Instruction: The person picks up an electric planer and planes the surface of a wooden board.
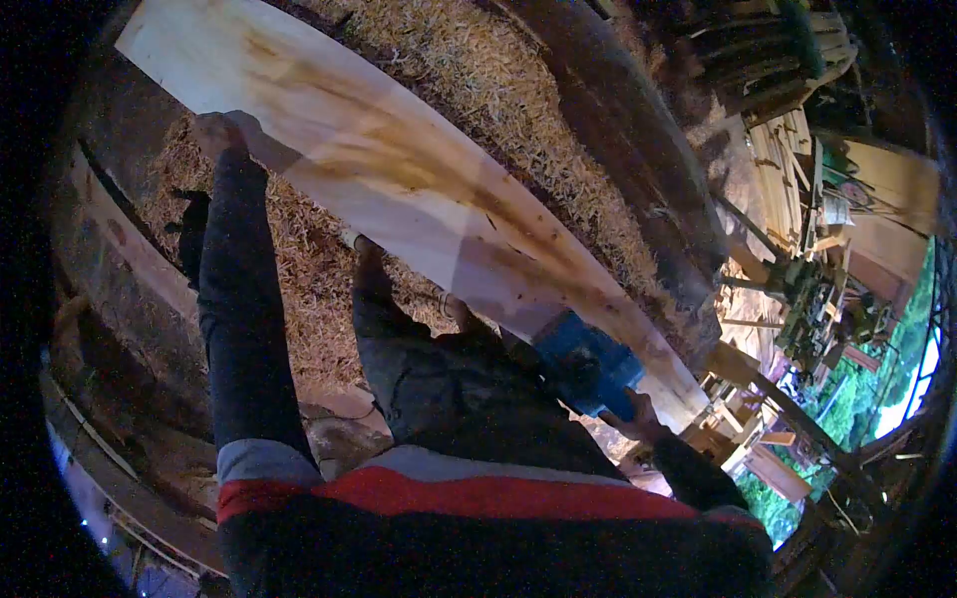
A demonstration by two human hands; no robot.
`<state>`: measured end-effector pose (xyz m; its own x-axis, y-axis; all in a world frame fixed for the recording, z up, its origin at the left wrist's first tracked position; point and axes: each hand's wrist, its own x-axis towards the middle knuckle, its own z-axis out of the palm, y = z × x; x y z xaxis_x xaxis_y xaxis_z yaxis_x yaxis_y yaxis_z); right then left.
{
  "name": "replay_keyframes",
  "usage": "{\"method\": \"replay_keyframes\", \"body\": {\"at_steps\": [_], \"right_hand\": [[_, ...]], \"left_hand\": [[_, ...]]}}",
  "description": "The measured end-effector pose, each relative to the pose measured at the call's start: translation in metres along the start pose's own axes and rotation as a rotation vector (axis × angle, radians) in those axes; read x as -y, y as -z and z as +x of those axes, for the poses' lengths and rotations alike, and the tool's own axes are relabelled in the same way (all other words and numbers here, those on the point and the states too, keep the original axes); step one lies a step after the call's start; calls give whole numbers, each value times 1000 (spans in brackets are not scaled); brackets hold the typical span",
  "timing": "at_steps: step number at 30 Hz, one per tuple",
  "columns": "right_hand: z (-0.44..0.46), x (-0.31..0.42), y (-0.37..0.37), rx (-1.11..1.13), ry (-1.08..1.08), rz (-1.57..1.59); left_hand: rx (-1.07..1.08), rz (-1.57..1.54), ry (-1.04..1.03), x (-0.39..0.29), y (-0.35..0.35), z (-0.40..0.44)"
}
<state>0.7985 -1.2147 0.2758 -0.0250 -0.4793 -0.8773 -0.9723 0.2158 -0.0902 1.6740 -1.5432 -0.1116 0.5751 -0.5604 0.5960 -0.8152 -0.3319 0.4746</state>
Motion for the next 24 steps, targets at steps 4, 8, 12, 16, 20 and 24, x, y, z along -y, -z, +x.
{"method": "replay_keyframes", "body": {"at_steps": [4,8,12,16,20,24], "right_hand": [[20,74,38,29,244,120],[44,169,57,-53,465,268],[63,248,70,-8,420,329],[76,326,85,-56,488,440],[101,390,93,-201,636,473],[124,478,121,-88,623,553]], "left_hand": [[102,76,271,-50,28,7],[100,58,343,-48,22,2],[42,18,248,-71,41,2],[-127,129,-51,-61,26,-11],[127,148,-62,-83,48,-3],[155,-325,434,-100,51,3]]}}
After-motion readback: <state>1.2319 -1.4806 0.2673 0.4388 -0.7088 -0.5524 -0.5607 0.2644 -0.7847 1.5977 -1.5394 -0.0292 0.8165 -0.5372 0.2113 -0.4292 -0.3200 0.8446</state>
